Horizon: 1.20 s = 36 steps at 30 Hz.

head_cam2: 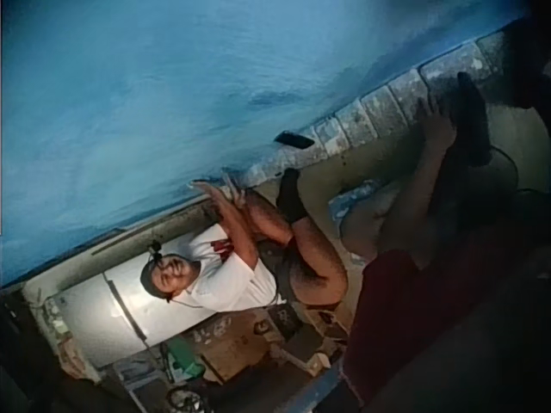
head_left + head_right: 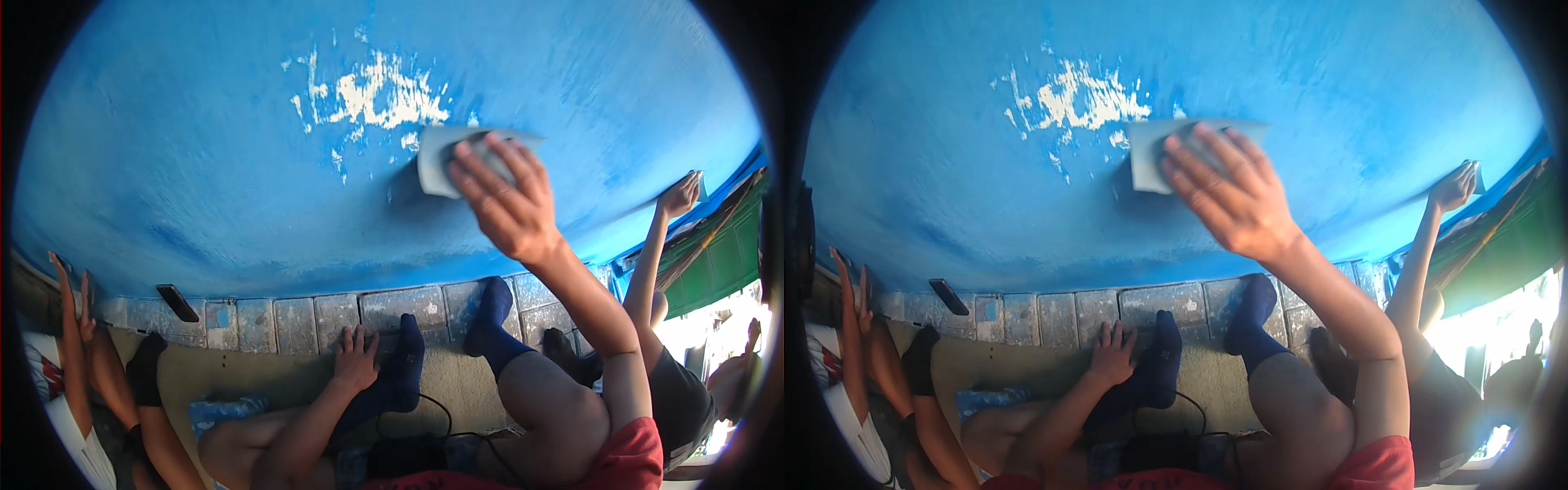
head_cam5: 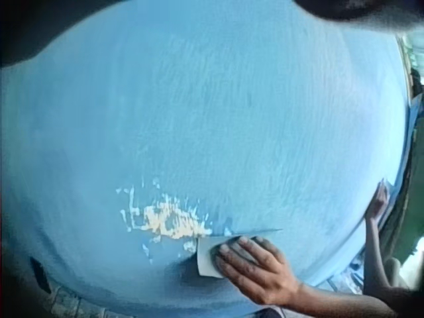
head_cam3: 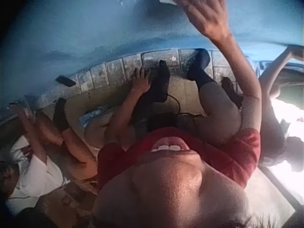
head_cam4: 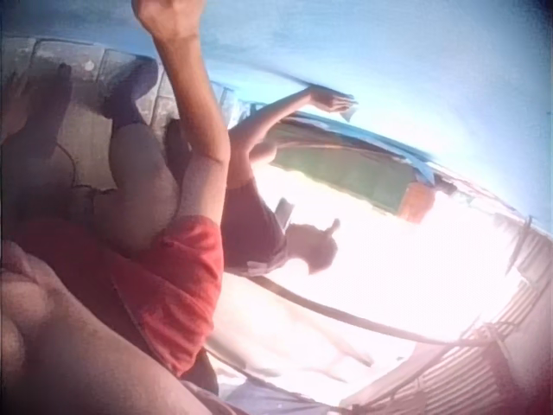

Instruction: The person sands a wall using sandpaper by hand.

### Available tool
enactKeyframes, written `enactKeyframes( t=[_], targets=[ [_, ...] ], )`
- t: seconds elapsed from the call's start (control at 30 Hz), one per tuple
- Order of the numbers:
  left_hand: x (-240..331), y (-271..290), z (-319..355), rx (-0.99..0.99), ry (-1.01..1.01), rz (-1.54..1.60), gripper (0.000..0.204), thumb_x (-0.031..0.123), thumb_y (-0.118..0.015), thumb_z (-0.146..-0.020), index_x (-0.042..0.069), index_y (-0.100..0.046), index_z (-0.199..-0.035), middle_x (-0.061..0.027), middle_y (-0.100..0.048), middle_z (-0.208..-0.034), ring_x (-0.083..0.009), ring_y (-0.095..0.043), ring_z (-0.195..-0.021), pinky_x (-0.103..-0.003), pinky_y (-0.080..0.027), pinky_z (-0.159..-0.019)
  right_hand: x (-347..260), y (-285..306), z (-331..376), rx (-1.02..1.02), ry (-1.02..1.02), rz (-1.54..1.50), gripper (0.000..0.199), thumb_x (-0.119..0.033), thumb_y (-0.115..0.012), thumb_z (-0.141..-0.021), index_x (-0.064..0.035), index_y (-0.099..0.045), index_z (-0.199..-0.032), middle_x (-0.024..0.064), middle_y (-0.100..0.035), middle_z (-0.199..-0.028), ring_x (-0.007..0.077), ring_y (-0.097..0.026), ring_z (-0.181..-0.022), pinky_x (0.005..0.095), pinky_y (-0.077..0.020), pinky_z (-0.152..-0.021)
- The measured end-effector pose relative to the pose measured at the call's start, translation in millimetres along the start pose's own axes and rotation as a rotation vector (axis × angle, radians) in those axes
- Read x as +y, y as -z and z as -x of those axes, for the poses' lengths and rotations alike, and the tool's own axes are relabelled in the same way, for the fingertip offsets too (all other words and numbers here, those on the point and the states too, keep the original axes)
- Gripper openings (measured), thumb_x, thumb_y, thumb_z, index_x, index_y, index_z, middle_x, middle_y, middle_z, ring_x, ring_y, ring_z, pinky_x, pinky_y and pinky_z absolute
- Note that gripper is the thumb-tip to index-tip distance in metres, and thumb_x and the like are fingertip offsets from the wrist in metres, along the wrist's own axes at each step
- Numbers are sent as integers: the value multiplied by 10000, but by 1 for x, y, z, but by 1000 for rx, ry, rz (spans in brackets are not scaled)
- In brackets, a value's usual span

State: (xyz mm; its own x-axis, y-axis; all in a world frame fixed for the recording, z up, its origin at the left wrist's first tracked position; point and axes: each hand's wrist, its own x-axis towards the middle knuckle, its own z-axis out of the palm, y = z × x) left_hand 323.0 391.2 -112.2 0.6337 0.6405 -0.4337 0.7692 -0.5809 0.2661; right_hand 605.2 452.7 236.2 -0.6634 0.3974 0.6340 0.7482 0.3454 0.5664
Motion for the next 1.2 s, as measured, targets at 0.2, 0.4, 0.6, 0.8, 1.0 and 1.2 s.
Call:
enactKeyframes(
  t=[0.2, 0.4, 0.6, 0.8, 1.0, 1.2],
  targets=[
    [0, 0, -2, 17, -9, -23, 820, 443, -620, -903, 198, -245, -1590, -237, -125, -1644, -515, -76, -1498, -664, -182, -1161, -7, -2, 2, 26, -78, -15, 369, -11, -700, -796, -80, -724, -1158, 92, -672, -1296, 306, -606, -1240, 456, -471, -1009],
    [-1, -2, -1, 70, 10, -31, 801, 433, -615, -905, 200, -260, -1584, -233, -136, -1644, -508, -70, -1501, -647, -181, -1171, 1, -12, 0, 168, -150, -88, 418, 20, -699, -774, -43, -709, -1187, 129, -674, -1281, 337, -594, -1258, 487, -448, -1075],
    [4, -6, -6, 67, -25, 8, 774, 430, -611, -906, 207, -290, -1574, -227, -130, -1646, -505, -64, -1504, -672, -175, -1159, 27, 6, -17, 230, -174, 38, 438, 35, -706, -744, -6, -704, -1180, 162, -650, -1307, 356, -582, -1272, 495, -451, -1074],
    [-1, -6, -1, -7, 22, 15, 750, 432, -611, -907, 202, -326, -1561, -226, -133, -1645, -505, -69, -1503, -688, -191, -1144, -11, -21, -14, -3, 90, -172, 372, -49, -654, -827, -50, -710, -1195, 139, -645, -1326, 313, -571, -1295, 456, -449, -1108],
    [2, -3, 6, 56, 18, -22, 757, 429, -633, -892, 198, -346, -1553, -226, -166, -1637, -497, -90, -1502, -680, -205, -1143, -15, -26, -43, 95, 56, -155, 342, -99, -683, -829, -52, -723, -1165, 90, -648, -1332, 300, -559, -1310, 438, -437, -1126],
    [5, -2, -5, 77, 3, 10, 762, 421, -639, -890, 196, -342, -1555, -230, -169, -1635, -501, -94, -1499, -657, -226, -1144, 19, -28, -86, 491, 39, -122, 337, -32, -673, -802, 1, -718, -1134, 124, -695, -1221, 313, -630, -1200, 433, -473, -1058]
  ],
)
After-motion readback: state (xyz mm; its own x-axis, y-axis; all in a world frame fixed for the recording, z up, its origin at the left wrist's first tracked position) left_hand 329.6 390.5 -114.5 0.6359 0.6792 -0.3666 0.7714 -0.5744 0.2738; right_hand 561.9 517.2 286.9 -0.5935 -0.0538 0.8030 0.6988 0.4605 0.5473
